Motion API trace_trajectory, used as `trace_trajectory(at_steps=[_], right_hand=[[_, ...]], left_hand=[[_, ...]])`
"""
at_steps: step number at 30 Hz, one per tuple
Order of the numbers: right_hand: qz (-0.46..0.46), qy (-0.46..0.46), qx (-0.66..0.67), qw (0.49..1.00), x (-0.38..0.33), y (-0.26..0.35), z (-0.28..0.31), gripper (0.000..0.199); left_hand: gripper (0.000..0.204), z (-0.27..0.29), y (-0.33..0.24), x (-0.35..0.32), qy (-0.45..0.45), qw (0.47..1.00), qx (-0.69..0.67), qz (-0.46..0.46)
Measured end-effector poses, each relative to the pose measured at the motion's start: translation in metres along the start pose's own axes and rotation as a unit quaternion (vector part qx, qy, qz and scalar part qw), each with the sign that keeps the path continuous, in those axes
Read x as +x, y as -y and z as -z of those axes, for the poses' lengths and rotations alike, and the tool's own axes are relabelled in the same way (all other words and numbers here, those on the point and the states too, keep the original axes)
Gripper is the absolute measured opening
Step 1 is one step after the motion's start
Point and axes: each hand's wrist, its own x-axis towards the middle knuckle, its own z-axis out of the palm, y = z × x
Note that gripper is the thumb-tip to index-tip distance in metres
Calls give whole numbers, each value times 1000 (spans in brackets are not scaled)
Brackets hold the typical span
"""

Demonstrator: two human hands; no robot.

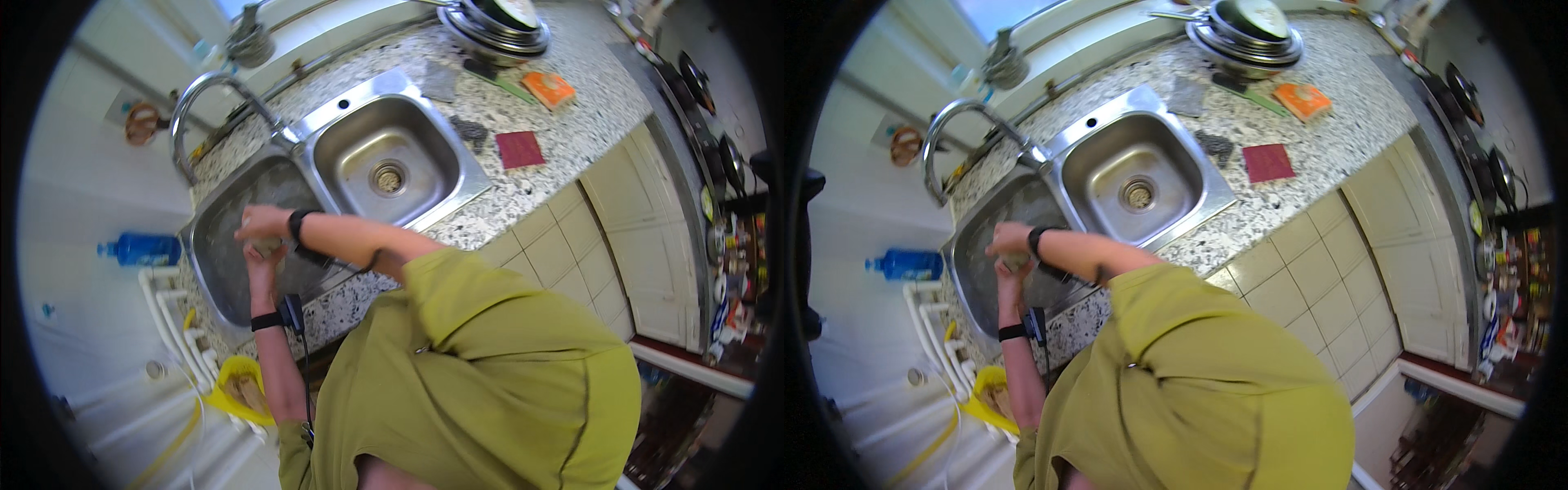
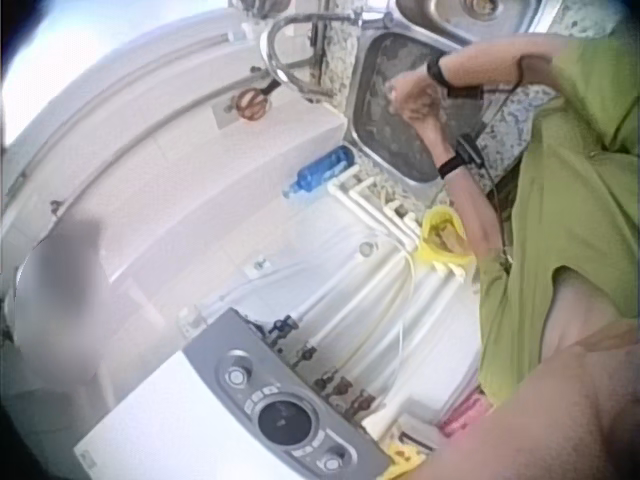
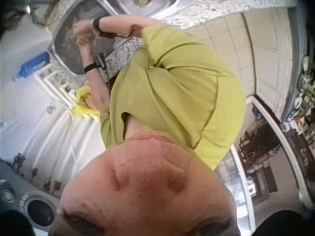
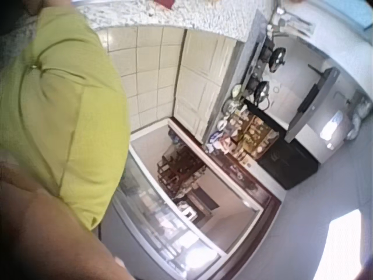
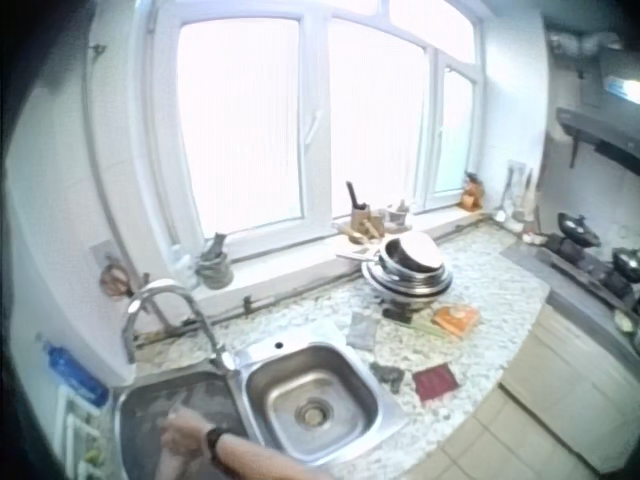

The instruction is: The person scrubs and rinses a cloth in the sink, then wipes the granite countertop and sink area with the cloth and a sponge. They repeatedly rinse the cloth and continue wiping different sections of the counter and sink before drying their hands with a paper towel.

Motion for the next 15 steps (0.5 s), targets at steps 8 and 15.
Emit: trace_trajectory(at_steps=[8, 15], right_hand=[[-148, 171, 334, 915, -34, -3, 52, 47], [-5, 76, 113, 991, -48, 12, 44, 21]], left_hand=[[47, 36, -21, -35, -62, 889, -453, -7], [55, 41, -12, -33, -100, 800, -582, -102]])
